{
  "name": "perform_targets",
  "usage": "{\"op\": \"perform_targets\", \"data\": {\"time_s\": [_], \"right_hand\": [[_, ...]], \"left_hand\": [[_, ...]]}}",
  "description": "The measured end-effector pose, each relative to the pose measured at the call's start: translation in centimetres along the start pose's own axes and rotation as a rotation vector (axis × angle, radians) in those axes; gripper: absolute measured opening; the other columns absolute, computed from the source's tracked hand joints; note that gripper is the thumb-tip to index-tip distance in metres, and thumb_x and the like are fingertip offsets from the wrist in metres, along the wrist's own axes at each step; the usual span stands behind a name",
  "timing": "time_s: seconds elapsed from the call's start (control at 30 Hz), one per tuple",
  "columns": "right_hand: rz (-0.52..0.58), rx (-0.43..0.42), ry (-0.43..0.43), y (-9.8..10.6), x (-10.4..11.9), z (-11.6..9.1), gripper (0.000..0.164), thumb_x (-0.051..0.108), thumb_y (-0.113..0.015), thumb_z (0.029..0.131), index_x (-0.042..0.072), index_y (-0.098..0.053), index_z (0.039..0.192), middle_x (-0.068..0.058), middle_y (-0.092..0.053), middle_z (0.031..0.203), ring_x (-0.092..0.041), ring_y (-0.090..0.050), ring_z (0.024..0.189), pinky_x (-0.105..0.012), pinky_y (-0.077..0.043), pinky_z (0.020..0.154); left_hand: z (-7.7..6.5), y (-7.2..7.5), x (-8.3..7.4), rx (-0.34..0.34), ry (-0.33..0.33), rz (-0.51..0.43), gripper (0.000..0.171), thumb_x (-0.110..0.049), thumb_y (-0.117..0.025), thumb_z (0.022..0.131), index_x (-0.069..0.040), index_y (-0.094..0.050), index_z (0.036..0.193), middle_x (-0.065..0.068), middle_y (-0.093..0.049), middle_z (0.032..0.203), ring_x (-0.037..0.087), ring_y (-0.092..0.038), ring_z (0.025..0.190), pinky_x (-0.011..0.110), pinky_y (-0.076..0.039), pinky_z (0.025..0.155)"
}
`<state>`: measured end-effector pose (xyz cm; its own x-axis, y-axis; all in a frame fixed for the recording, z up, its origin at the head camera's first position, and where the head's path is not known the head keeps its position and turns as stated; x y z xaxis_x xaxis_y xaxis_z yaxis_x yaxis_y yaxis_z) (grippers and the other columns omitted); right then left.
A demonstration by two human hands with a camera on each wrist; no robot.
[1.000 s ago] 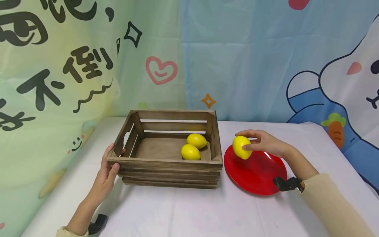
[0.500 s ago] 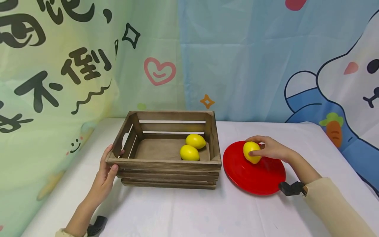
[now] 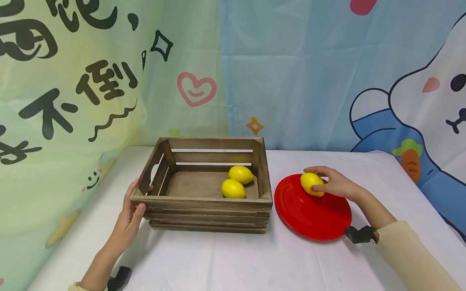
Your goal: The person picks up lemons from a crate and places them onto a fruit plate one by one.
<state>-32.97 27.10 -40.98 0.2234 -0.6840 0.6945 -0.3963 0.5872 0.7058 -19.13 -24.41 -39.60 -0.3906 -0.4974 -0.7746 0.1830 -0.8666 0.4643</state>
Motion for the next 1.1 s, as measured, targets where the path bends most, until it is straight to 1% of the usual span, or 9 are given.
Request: {"op": "perform_targets", "data": {"time_s": [0.13,0.27,0.4,0.57,0.7,0.8,0.9,1.0,1.1], "right_hand": [[-0.009,-0.005,0.002,0.0,-0.3,0.0,0.062,0.013,-0.067,0.090,-0.004,-0.040,0.143,-0.032,-0.043,0.137,-0.048,-0.042,0.121,-0.042,-0.056,0.081],[-0.020,-0.019,0.029,0.2,-0.3,0.1,0.060,0.012,-0.068,0.090,-0.003,-0.042,0.142,-0.030,-0.046,0.136,-0.047,-0.043,0.120,-0.047,-0.054,0.084],[-0.029,-0.028,0.043,0.3,-0.1,0.1,0.059,0.014,-0.069,0.089,-0.003,-0.045,0.141,-0.030,-0.046,0.135,-0.047,-0.043,0.120,-0.053,-0.051,0.086],[-0.031,-0.035,-0.028,0.5,-0.1,0.0,0.060,0.029,-0.063,0.095,0.001,-0.043,0.144,-0.031,-0.040,0.141,-0.050,-0.039,0.124,-0.054,-0.051,0.086],[-0.039,-0.073,-0.050,1.0,0.1,0.0,0.058,0.034,-0.056,0.098,0.002,-0.042,0.145,-0.032,-0.038,0.143,-0.051,-0.036,0.126,-0.059,-0.049,0.086],[-0.063,-0.150,-0.009,1.9,0.9,0.0,0.051,0.029,-0.056,0.100,0.001,-0.046,0.141,-0.030,-0.042,0.141,-0.051,-0.040,0.125,-0.059,-0.049,0.086],[-0.090,-0.244,0.048,3.0,2.1,-0.1,0.044,0.022,-0.058,0.099,0.001,-0.051,0.137,-0.027,-0.048,0.137,-0.042,-0.046,0.122,-0.049,-0.053,0.085],[-0.082,-0.299,0.103,3.7,3.4,-0.1,0.039,0.018,-0.059,0.098,0.002,-0.055,0.134,-0.020,-0.054,0.132,-0.015,-0.052,0.116,-0.024,-0.053,0.081],[-0.048,-0.305,0.159,3.9,4.9,-0.1,0.037,0.015,-0.062,0.097,0.002,-0.057,0.131,-0.004,-0.058,0.126,0.007,-0.048,0.107,-0.008,-0.044,0.078]], "left_hand": [[0.0,0.0,0.0,-0.001,-0.004,0.011,0.066,0.001,-0.046,0.100,-0.019,-0.016,0.156,0.013,-0.051,0.144,0.010,-0.049,0.122,0.024,-0.042,0.089],[-0.1,0.1,0.1,0.001,0.003,0.015,0.066,0.000,-0.046,0.101,-0.021,-0.016,0.156,0.011,-0.052,0.144,0.022,-0.052,0.121,0.025,-0.043,0.089],[-0.1,0.1,0.1,0.001,0.005,0.011,0.066,0.000,-0.045,0.101,-0.021,-0.016,0.156,0.011,-0.052,0.144,0.017,-0.052,0.119,0.031,-0.046,0.086],[-0.1,0.2,0.0,0.003,-0.005,0.006,0.067,0.001,-0.046,0.100,-0.020,-0.016,0.156,0.012,-0.051,0.144,0.011,-0.050,0.120,0.025,-0.043,0.088],[0.0,0.2,-0.1,0.010,-0.006,0.000,0.066,0.001,-0.045,0.101,-0.020,-0.015,0.156,0.012,-0.051,0.144,0.018,-0.051,0.121,0.024,-0.043,0.089],[0.0,0.2,-0.2,0.014,-0.008,-0.005,0.066,0.001,-0.045,0.101,-0.020,-0.015,0.156,0.013,-0.050,0.145,0.026,-0.051,0.121,0.023,-0.042,0.088],[0.1,0.1,-0.1,0.018,-0.005,-0.015,0.066,0.001,-0.045,0.101,-0.020,-0.015,0.156,0.014,-0.049,0.145,0.030,-0.050,0.122,0.024,-0.043,0.089],[0.2,0.0,-0.1,0.022,0.005,-0.030,0.066,0.001,-0.045,0.101,-0.020,-0.014,0.156,0.015,-0.048,0.146,0.032,-0.049,0.124,0.030,-0.046,0.089],[0.1,0.0,0.0,0.023,0.013,-0.037,0.066,0.001,-0.045,0.101,-0.019,-0.014,0.156,0.015,-0.047,0.146,0.033,-0.049,0.124,0.034,-0.048,0.088]]}}
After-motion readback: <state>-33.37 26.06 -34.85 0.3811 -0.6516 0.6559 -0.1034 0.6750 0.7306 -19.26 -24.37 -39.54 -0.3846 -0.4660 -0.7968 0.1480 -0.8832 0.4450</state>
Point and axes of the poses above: each hand's wrist, its own z-axis towards the middle knuckle, its own y-axis out of the back of the hand, x = y × z, the point moved 7 cm from there along z, towards the middle knuckle
